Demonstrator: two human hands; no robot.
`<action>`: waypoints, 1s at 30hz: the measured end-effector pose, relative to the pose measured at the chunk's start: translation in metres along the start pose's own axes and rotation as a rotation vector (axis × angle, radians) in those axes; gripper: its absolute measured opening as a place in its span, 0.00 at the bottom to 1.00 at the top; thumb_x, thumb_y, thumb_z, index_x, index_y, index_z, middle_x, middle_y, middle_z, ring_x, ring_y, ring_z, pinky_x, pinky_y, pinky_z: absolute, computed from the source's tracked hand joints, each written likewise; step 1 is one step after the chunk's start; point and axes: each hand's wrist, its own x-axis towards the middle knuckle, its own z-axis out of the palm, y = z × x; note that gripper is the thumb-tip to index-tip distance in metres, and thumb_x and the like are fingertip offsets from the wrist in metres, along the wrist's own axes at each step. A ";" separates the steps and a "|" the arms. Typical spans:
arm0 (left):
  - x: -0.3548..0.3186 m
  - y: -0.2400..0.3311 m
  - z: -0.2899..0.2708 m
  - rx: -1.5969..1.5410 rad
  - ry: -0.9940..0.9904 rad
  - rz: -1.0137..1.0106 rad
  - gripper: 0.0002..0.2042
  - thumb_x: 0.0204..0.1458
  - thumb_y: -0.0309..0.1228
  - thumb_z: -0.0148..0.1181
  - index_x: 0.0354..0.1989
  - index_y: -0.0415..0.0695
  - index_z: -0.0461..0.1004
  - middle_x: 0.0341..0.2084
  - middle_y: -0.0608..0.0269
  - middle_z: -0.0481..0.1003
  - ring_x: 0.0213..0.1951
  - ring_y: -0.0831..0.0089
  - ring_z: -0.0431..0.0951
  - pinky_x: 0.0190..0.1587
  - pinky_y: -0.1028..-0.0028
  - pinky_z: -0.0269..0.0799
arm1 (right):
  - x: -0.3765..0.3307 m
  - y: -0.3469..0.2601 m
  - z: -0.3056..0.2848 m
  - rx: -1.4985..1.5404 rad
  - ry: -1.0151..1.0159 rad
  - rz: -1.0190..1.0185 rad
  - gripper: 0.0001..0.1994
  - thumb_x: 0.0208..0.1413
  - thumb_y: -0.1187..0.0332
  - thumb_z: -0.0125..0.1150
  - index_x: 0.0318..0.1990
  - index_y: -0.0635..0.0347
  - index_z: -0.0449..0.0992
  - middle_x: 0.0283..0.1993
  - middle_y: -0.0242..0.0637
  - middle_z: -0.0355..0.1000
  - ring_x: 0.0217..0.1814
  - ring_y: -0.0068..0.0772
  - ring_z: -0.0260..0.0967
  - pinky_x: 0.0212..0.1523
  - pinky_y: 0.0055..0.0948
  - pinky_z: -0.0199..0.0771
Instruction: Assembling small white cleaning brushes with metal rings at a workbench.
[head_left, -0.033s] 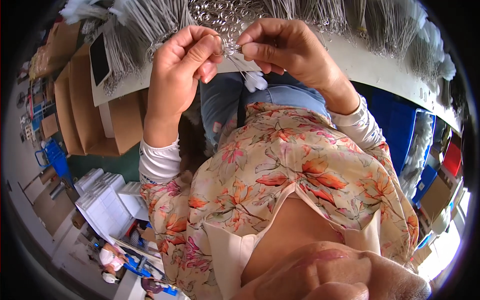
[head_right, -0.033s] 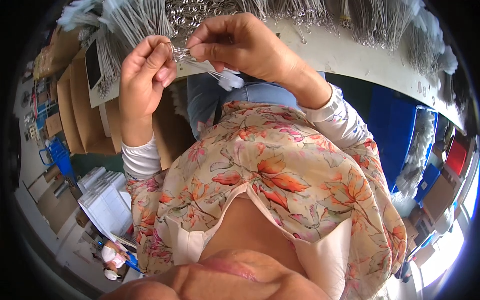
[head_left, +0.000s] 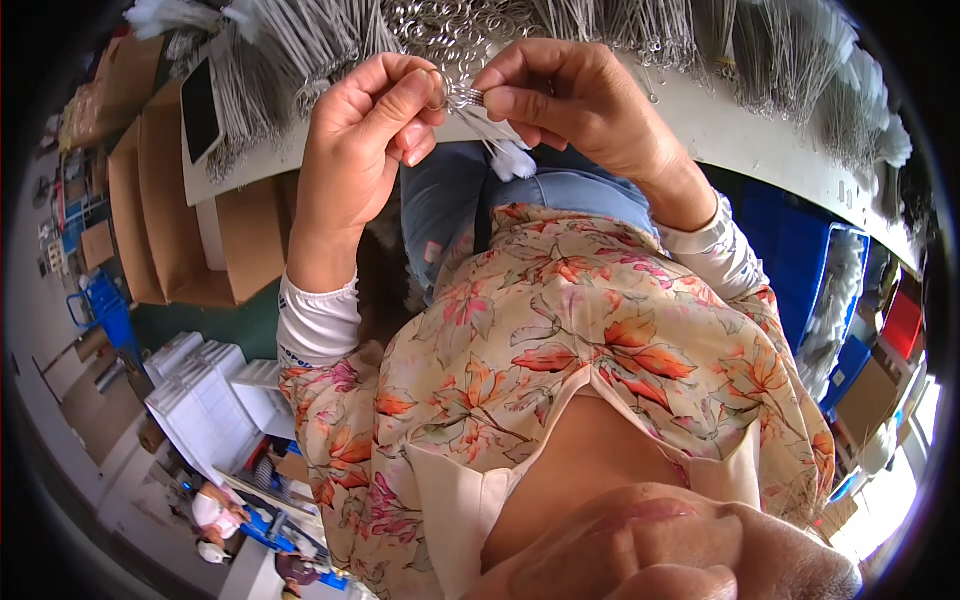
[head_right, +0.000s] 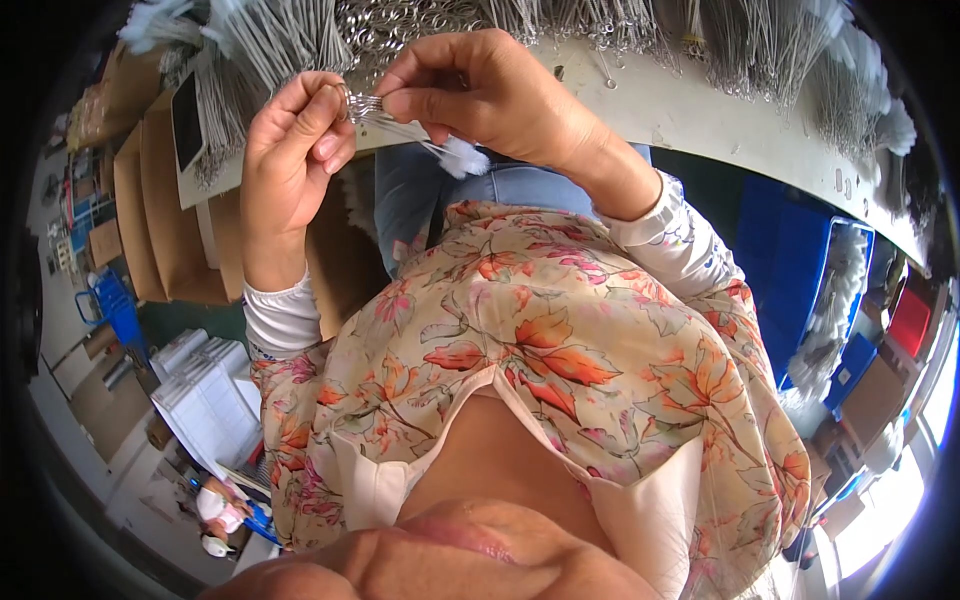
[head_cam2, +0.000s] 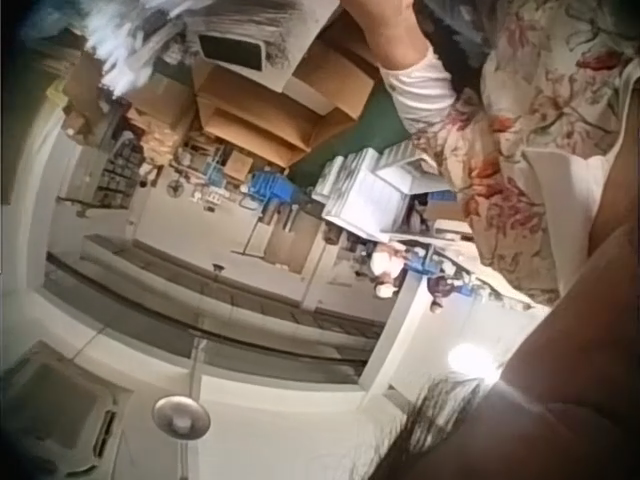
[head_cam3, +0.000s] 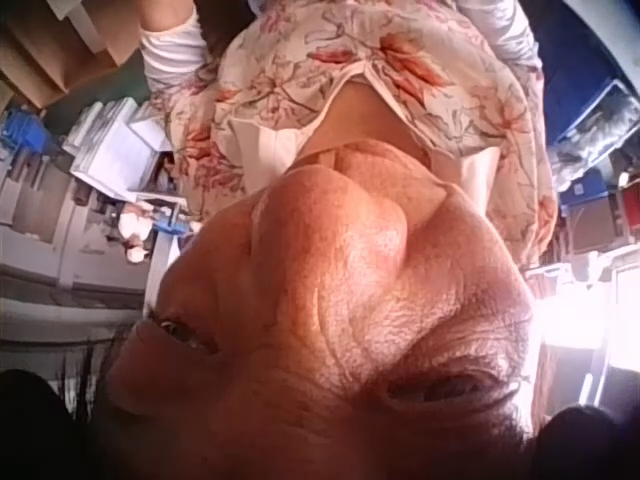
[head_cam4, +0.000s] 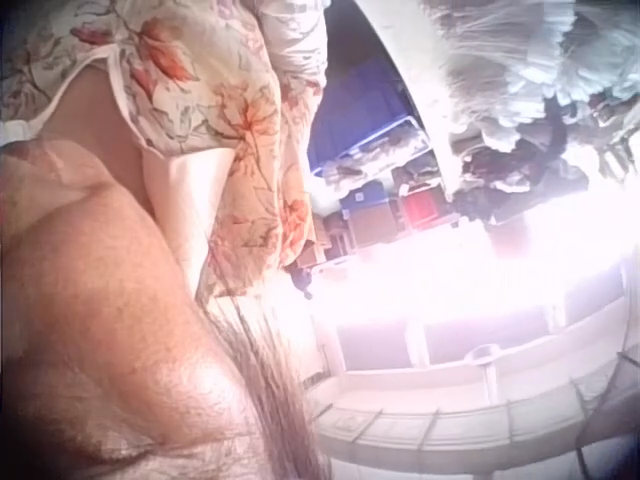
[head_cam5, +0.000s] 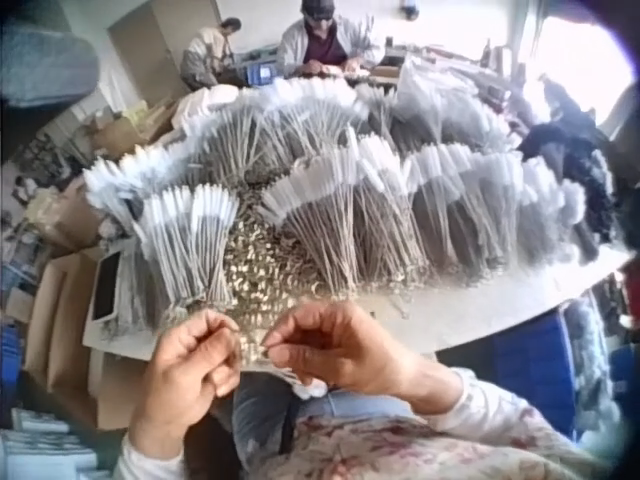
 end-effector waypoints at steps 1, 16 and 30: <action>-0.006 -0.001 0.000 0.019 0.026 -0.016 0.08 0.57 0.30 0.51 0.43 0.43 0.72 0.22 0.67 0.72 0.18 0.88 0.62 0.21 0.86 0.59 | 0.000 0.001 0.002 -0.024 -0.012 0.013 0.07 0.54 0.69 0.59 0.37 0.64 0.76 0.26 0.26 0.70 0.23 0.14 0.62 0.25 0.15 0.63; -0.050 -0.021 -0.005 0.056 0.403 0.484 0.08 0.56 0.27 0.52 0.35 0.34 0.73 0.34 0.56 0.76 0.39 0.67 0.76 0.46 0.72 0.68 | 0.028 0.052 0.063 0.037 -0.133 -0.137 0.05 0.54 0.73 0.59 0.37 0.64 0.73 0.31 0.31 0.72 0.31 0.19 0.70 0.34 0.18 0.71; -0.132 -0.133 -0.141 0.905 0.738 0.022 0.08 0.54 0.31 0.52 0.29 0.40 0.73 0.23 0.59 0.77 0.24 0.73 0.78 0.29 0.72 0.72 | 0.025 0.101 0.034 -0.233 -0.241 0.210 0.09 0.54 0.72 0.59 0.39 0.68 0.74 0.33 0.31 0.73 0.36 0.17 0.68 0.38 0.17 0.67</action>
